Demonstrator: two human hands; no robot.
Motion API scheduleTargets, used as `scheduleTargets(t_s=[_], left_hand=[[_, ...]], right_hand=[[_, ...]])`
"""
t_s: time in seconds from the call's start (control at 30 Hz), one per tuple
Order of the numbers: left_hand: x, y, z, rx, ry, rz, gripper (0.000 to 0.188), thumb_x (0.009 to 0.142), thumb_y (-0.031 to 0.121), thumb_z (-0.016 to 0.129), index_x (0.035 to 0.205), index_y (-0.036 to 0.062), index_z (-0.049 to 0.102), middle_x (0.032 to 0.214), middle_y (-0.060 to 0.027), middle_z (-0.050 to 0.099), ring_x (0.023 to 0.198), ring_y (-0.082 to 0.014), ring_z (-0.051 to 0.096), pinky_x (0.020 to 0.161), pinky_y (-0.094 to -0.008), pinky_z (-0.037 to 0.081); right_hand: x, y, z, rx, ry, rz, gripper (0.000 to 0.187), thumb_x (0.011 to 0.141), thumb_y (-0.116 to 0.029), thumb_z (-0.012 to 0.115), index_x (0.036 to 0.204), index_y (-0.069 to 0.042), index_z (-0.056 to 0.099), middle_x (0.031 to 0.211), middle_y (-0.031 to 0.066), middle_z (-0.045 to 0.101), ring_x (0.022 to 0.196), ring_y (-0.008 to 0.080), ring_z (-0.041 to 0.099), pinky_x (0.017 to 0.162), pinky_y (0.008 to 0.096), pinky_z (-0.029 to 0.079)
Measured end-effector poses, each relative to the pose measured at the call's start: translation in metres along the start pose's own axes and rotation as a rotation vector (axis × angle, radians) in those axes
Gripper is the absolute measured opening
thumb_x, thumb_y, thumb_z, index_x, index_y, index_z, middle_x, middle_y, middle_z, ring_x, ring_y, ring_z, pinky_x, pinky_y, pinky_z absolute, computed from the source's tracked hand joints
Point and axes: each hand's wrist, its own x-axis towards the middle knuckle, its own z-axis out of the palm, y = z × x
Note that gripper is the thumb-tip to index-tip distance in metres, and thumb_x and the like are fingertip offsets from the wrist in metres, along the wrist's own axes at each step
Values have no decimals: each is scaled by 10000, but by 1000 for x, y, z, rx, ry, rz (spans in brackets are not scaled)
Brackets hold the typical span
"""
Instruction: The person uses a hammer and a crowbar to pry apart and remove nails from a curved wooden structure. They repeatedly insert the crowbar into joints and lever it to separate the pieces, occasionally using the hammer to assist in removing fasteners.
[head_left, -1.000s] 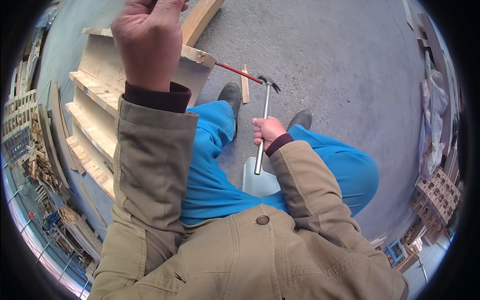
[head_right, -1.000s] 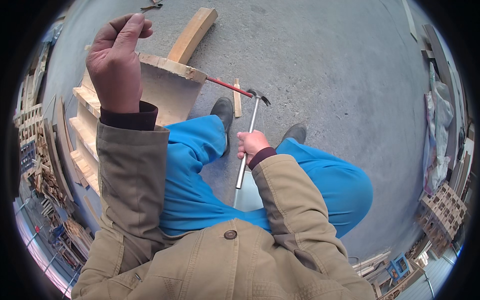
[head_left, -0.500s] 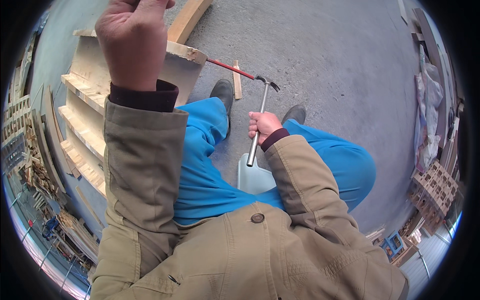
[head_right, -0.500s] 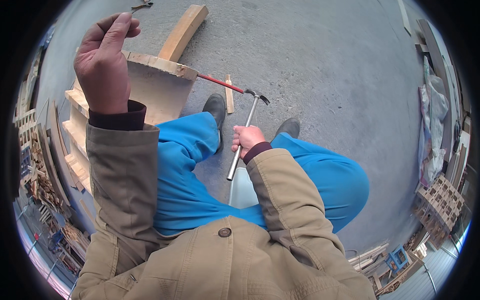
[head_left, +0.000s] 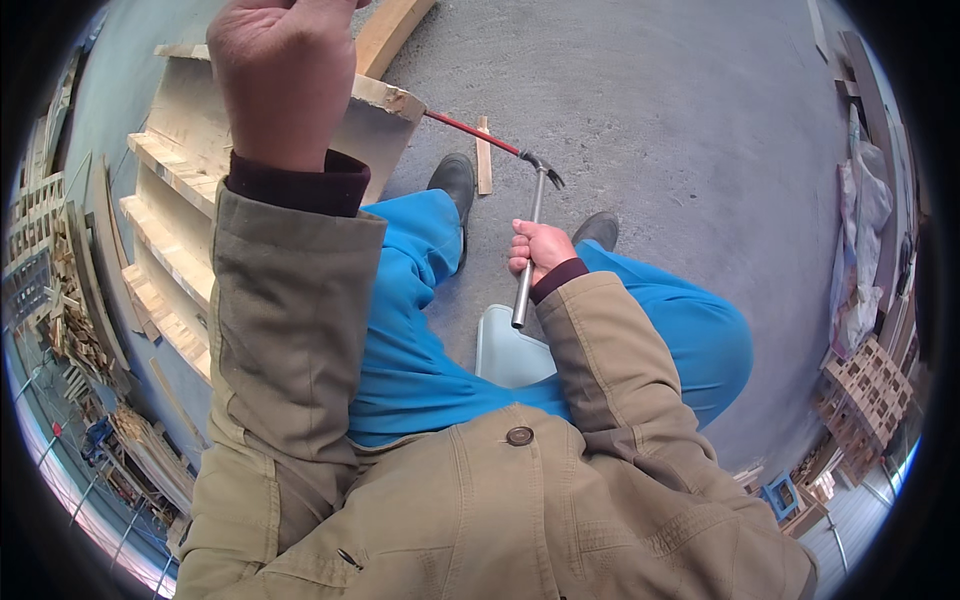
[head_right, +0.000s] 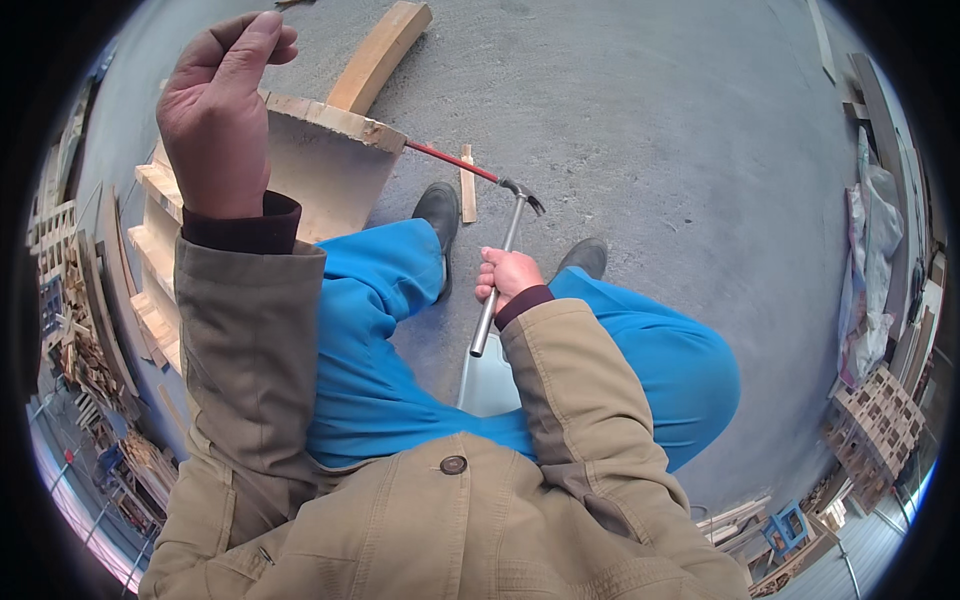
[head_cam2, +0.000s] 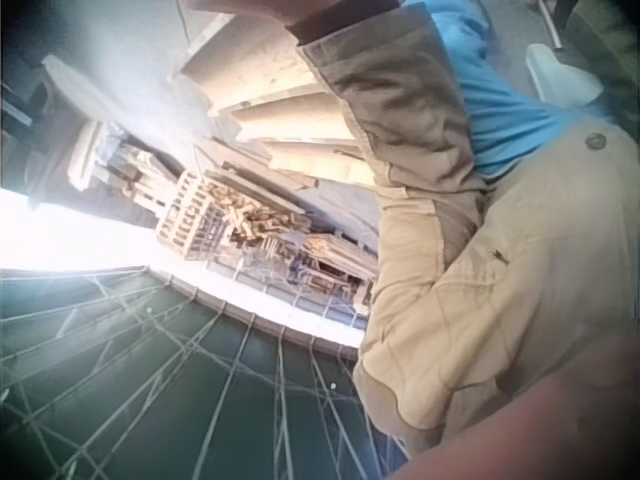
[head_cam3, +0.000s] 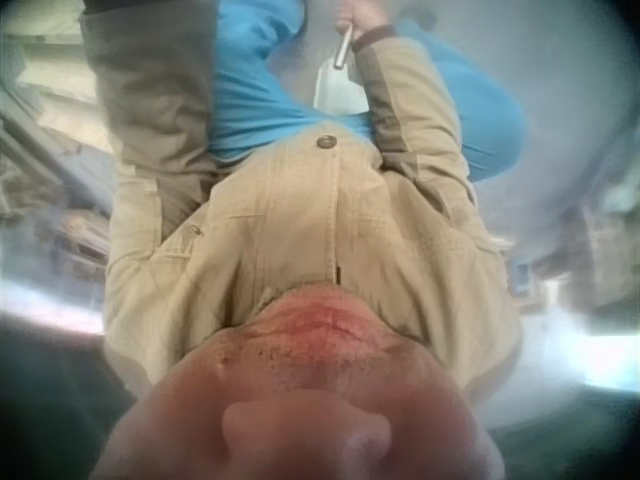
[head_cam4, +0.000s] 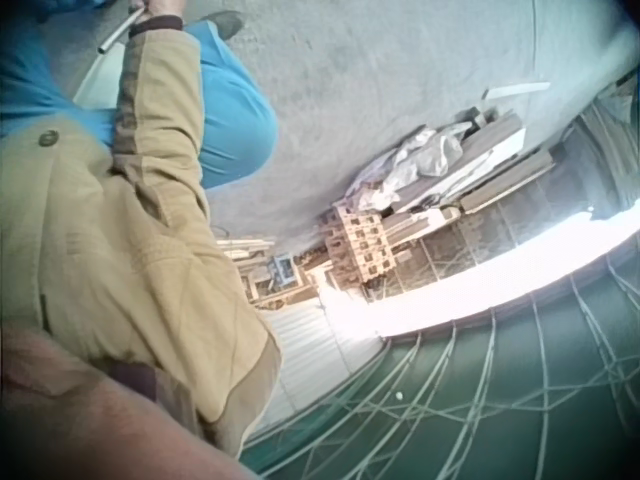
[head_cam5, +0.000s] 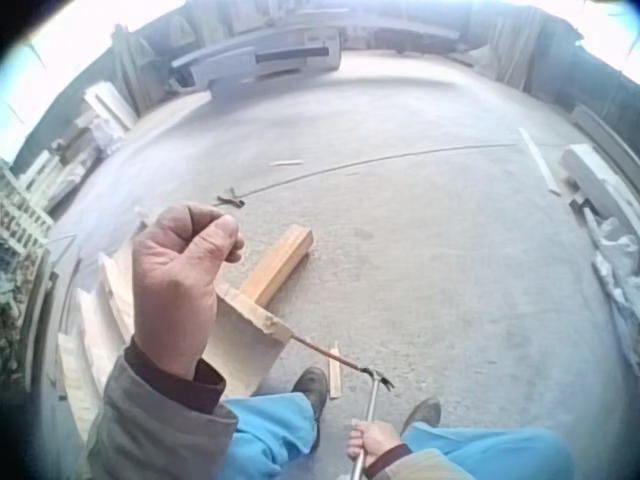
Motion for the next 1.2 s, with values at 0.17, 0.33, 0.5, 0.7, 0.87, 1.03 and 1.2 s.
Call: scheduleTargets(t_s=[0.17, 0.33, 0.5, 0.7, 0.87, 1.03, 1.2], left_hand=[[0, 2, 4, 1, -13, -7, 137, 911, 77, 696, 995, -30, 700, 879, -92, 722, 844, -149, 669, 828, -249, 508], [-7, -1, 2, 34, -56, -17, 153, 940, 61, 647, 1033, -53, 686, 888, -116, 715, 841, -166, 664, 828, -265, 507], [-3, -13, -8, -60, -141, -82, 200, 985, 63, 557, 1089, -79, 652, 953, -156, 695, 865, -206, 649, 836, -325, 505], [-9, -6, -9, -52, -115, -173, 181, 981, 61, 557, 1067, -77, 636, 951, -150, 668, 842, -202, 622, 813, -324, 495], [-39, 18, -45, -84, 75, -76, 156, 963, 55, 598, 1033, -71, 657, 913, -140, 688, 831, -198, 649, 773, -328, 515], [-72, 54, -93, -198, 368, 21, 147, 962, 89, 632, 1012, -45, 669, 896, -126, 697, 820, -198, 669, 767, -337, 534], [-179, 79, -200, -57, 441, -6, 150, 981, 122, 627, 990, -25, 656, 889, -82, 682, 800, -150, 628, 778, -290, 513]], right_hand=[[32, -15, -22, -31, 301, -245, 139, 948, -79, 579, 972, -40, 448, 712, 32, 414, 519, 126, 411, 421, 295, 373], [76, -50, -38, 29, 412, -406, 162, 962, -125, 588, 976, -42, 449, 734, 55, 450, 533, 151, 451, 431, 321, 402], [125, -92, -49, -4, 349, -494, 194, 979, -189, 605, 925, -61, 471, 695, 27, 461, 508, 144, 466, 426, 327, 431], [160, -88, -74, -95, 447, -280, 247, 924, -173, 677, 1045, 30, 606, 916, 138, 626, 761, 247, 637, 652, 378, 533], [149, -87, -75, -549, 521, -129, 306, 951, -196, 623, 1175, 1, 554, 1072, 147, 655, 905, 239, 659, 776, 400, 533], [59, -109, -29, -596, 208, -402, 304, 973, -178, 587, 1217, -3, 543, 1056, 146, 671, 853, 238, 677, 715, 365, 548], [-81, -107, -7, -502, 10, -739, 303, 970, -160, 617, 1220, -10, 536, 988, 138, 676, 790, 220, 678, 679, 354, 562]])
